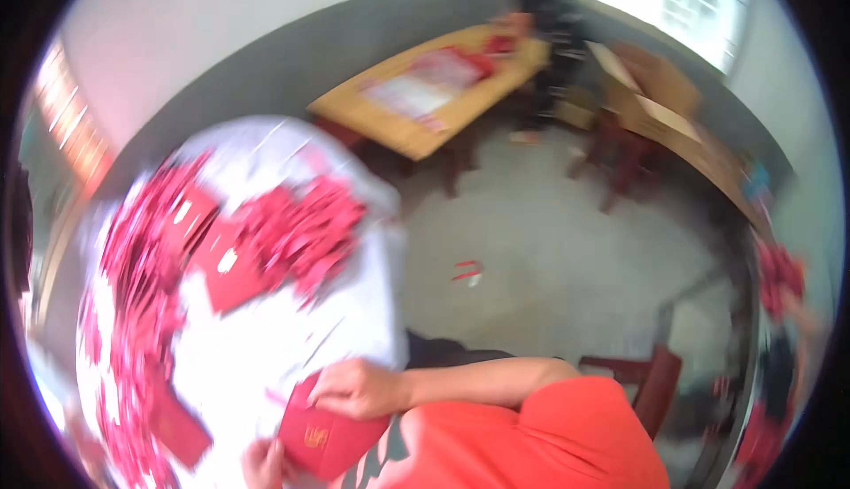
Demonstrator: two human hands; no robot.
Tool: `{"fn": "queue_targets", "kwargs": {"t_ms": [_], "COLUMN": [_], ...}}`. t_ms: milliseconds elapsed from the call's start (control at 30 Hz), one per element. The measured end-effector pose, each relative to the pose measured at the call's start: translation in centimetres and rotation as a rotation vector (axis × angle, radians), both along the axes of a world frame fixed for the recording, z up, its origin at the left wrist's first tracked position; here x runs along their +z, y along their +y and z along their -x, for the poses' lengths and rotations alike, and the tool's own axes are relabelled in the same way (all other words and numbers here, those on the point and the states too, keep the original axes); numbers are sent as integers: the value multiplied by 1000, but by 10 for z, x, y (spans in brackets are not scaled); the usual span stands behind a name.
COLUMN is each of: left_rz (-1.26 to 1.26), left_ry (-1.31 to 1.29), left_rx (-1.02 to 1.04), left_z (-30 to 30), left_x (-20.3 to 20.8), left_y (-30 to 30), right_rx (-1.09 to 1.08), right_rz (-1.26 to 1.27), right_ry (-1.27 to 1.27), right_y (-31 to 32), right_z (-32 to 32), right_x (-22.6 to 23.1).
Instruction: The person attaches ribbon handles to paper gift bags by threading ribbons through the bag slots by hand.
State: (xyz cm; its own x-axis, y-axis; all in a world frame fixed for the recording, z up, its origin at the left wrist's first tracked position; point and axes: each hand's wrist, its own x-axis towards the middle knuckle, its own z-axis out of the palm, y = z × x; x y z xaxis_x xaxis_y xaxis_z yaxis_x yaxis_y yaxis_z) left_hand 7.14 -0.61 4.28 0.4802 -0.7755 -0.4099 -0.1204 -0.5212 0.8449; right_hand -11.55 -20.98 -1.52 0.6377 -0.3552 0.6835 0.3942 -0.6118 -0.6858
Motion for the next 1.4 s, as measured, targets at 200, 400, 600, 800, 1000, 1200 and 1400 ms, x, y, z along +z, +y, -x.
{"fn": "queue_targets", "kwargs": {"t_ms": [200,400,600,800,1000,1200,1400], "left_rz": [81,65,110,90,103,115,132], "left_ry": [-109,279,452,589,532,442,407], "left_rx": [29,67,41,23,-41,5,14], "left_z": [-3,-13,-22,-27,-31,-25,-22], "left_x": [-9,-7,-10,-4,-10,-10,-10], "left_y": [-12,3,11,13,12,10,11], "right_rx": [36,188,271,244,273,345,270], "right_rz": [42,-19,22,337,400,448,559], "right_ry": [218,272,326,239,226,177,211], "right_y": [-13,-9,10,20,24,29,37], "right_z": [-17,-56,-65,-73,-78,-84,-82], "right_x": [44,48,45,48,45,41,44]}}
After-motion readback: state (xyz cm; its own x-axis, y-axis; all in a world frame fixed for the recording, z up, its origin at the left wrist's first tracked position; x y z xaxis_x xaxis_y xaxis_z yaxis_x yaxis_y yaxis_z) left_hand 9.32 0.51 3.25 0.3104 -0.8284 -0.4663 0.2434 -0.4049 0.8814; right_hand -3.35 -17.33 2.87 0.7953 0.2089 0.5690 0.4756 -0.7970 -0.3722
